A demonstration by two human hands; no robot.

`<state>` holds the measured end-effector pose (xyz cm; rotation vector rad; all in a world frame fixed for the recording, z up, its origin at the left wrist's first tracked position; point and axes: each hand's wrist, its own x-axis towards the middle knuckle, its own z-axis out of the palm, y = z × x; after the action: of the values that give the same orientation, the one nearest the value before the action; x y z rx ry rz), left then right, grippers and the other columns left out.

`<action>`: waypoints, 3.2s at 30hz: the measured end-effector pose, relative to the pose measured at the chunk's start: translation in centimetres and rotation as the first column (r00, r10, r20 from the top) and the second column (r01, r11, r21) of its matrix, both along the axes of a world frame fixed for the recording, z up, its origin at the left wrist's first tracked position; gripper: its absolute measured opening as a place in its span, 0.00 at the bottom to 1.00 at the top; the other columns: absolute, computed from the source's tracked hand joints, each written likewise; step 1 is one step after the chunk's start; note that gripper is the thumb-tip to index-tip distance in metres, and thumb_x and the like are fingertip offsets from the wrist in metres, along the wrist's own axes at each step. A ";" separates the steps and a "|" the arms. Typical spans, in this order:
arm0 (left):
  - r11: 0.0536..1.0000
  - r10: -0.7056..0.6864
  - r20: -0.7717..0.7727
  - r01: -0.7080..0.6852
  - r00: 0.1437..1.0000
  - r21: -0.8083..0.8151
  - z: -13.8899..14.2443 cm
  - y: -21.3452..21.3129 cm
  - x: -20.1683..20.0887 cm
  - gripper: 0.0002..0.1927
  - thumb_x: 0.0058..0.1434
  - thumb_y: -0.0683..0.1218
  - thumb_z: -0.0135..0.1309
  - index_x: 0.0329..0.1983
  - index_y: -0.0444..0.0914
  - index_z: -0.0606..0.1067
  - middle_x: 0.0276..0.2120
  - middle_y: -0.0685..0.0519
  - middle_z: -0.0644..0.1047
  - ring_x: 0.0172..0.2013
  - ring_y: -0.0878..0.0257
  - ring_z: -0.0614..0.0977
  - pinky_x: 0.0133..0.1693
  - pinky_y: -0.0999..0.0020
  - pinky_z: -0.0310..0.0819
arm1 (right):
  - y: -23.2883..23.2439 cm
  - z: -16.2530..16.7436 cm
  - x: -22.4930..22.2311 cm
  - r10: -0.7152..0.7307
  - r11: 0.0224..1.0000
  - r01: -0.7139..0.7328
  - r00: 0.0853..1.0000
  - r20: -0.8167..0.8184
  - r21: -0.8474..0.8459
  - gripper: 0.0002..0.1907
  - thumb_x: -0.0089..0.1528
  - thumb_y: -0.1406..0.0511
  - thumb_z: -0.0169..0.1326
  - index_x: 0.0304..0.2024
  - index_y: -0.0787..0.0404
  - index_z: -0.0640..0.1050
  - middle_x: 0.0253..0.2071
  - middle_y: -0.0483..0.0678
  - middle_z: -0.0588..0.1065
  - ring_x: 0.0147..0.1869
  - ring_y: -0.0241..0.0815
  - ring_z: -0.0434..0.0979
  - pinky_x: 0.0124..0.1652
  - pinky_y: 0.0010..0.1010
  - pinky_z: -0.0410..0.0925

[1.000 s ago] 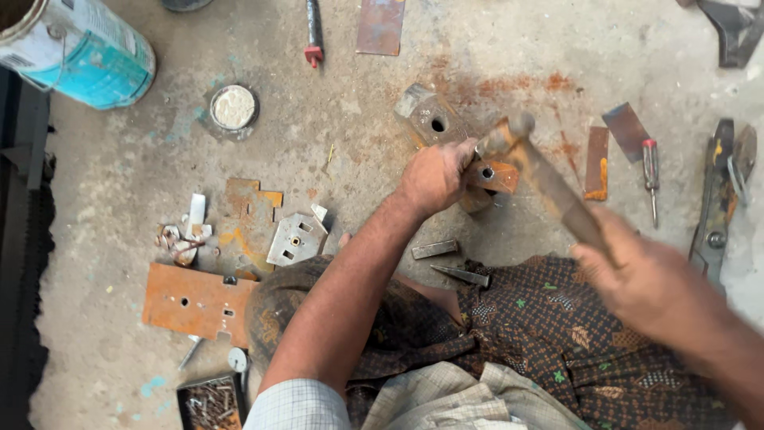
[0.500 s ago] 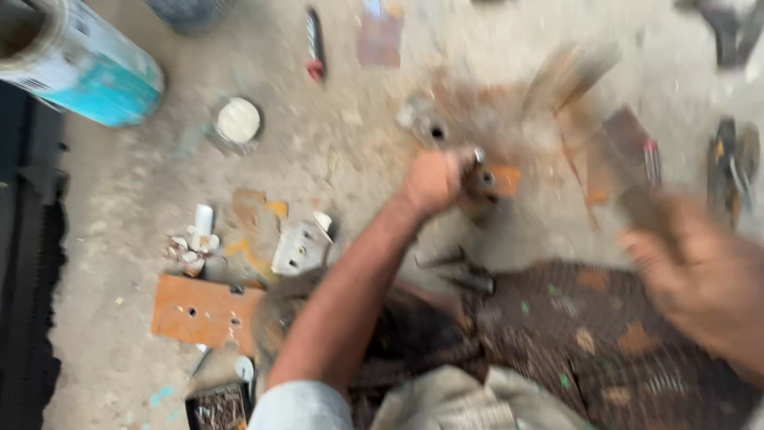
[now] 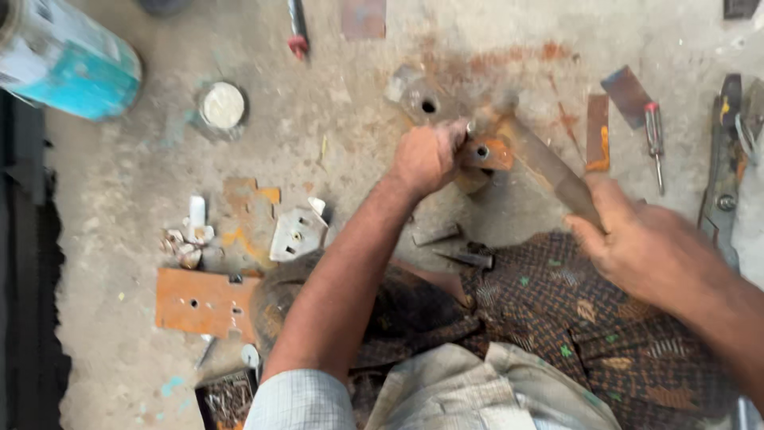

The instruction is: The person sits on the floor and uses a hammer to strike a metal plate clamped in a vise, then hammers a small metal piece on the vise. The person repeatedly hits the metal parts to shape or secure them.

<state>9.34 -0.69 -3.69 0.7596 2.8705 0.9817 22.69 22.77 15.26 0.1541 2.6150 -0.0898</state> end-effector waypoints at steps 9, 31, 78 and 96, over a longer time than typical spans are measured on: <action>0.997 0.004 0.030 -0.006 1.000 0.074 -0.2 -0.1 -0.1 0.12 0.63 0.47 0.45 0.46 0.45 0.76 0.37 0.41 0.80 0.36 0.37 0.81 0.37 0.41 0.75 | 0.3 -0.9 -0.4 0.077 0.996 -0.081 0.994 0.082 0.035 0.24 0.70 0.53 0.48 0.63 0.59 0.67 0.20 0.49 0.77 0.19 0.43 0.78 0.18 0.31 0.69; 0.986 0.158 0.036 -0.159 0.987 0.042 0.5 -4.1 -4.6 0.12 0.65 0.51 0.54 0.48 0.42 0.74 0.32 0.40 0.80 0.35 0.37 0.81 0.35 0.43 0.74 | -0.2 -1.6 -1.3 -0.223 0.906 0.119 0.950 -0.219 -0.406 0.36 0.68 0.59 0.54 0.77 0.59 0.63 0.30 0.53 0.80 0.28 0.43 0.80 0.24 0.35 0.74; 0.983 0.175 -0.087 -0.178 0.981 -0.032 -0.2 -4.3 -5.5 0.10 0.61 0.54 0.57 0.37 0.43 0.79 0.32 0.42 0.81 0.33 0.40 0.82 0.34 0.47 0.77 | -2.7 -1.8 -7.5 0.130 0.990 -0.129 0.991 0.021 -0.056 0.42 0.69 0.50 0.48 0.82 0.40 0.46 0.32 0.55 0.81 0.31 0.46 0.82 0.39 0.39 0.78; 0.941 0.290 -0.061 -0.273 0.955 0.200 1.1 -0.9 -3.0 0.11 0.66 0.52 0.55 0.44 0.41 0.73 0.33 0.42 0.80 0.34 0.40 0.82 0.34 0.47 0.74 | -1.8 -8.1 -3.9 -0.031 0.939 -0.066 0.962 -0.271 -0.339 0.37 0.63 0.56 0.53 0.75 0.39 0.60 0.47 0.62 0.79 0.45 0.65 0.81 0.45 0.53 0.75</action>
<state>6.35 -1.60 -2.57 0.4121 3.0560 1.2992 18.80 20.92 7.20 -0.0083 2.8206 -0.6005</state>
